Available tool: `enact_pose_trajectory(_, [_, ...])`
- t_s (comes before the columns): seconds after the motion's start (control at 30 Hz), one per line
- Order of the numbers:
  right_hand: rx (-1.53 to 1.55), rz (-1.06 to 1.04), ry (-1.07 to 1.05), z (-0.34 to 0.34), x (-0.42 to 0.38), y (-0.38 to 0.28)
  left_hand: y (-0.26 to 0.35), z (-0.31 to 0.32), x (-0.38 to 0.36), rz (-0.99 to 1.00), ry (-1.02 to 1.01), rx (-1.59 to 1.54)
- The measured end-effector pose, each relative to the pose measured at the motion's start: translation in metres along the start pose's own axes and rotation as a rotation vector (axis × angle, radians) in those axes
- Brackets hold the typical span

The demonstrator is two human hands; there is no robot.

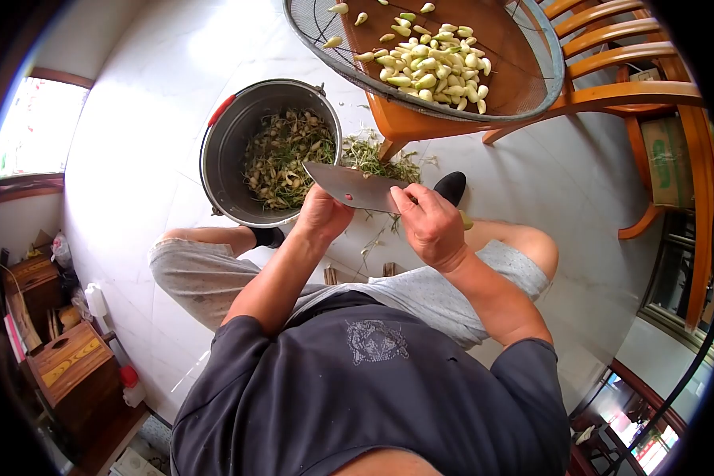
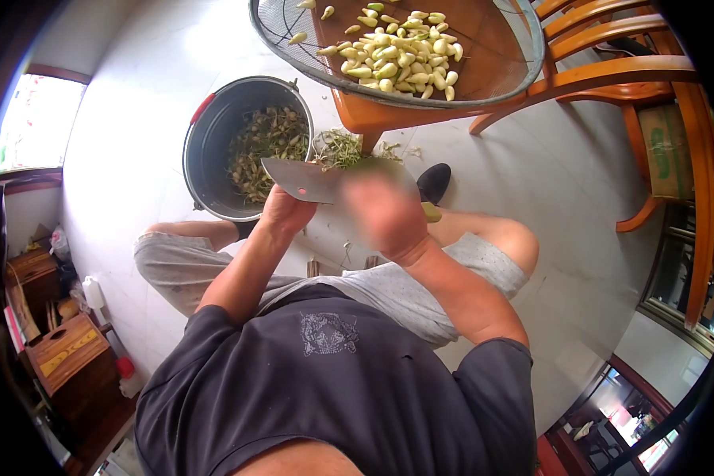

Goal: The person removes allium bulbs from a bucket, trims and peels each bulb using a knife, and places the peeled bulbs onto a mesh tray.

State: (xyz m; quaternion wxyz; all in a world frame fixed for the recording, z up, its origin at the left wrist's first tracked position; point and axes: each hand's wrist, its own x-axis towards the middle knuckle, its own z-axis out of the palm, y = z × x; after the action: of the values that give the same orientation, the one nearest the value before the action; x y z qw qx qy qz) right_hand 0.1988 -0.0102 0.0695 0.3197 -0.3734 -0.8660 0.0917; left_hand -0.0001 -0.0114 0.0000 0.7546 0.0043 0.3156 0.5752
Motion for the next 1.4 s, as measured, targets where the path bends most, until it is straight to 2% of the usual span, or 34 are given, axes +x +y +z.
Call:
enact_pose_trajectory(0.13, [0.006,0.01,-0.017,-0.001,0.0,-0.001,0.003,-0.001,-0.001,0.021,-0.035,0.056])
enact_pose_trajectory(0.33, [-0.021,0.003,-0.036,0.0,-0.001,0.001,0.006,-0.003,0.0,0.06,0.039,0.102])
enact_pose_trajectory(0.53, [-0.008,0.002,-0.01,0.001,-0.002,0.001,0.001,-0.01,0.004,-0.002,0.03,0.022])
enact_pose_trajectory(0.83, [0.006,0.02,-0.04,-0.001,0.0,0.001,-0.004,-0.009,0.002,0.041,0.078,0.039])
enact_pose_trajectory(1.4, [0.017,0.037,-0.017,0.008,-0.01,0.006,0.0,-0.015,0.004,0.074,-0.02,0.092])
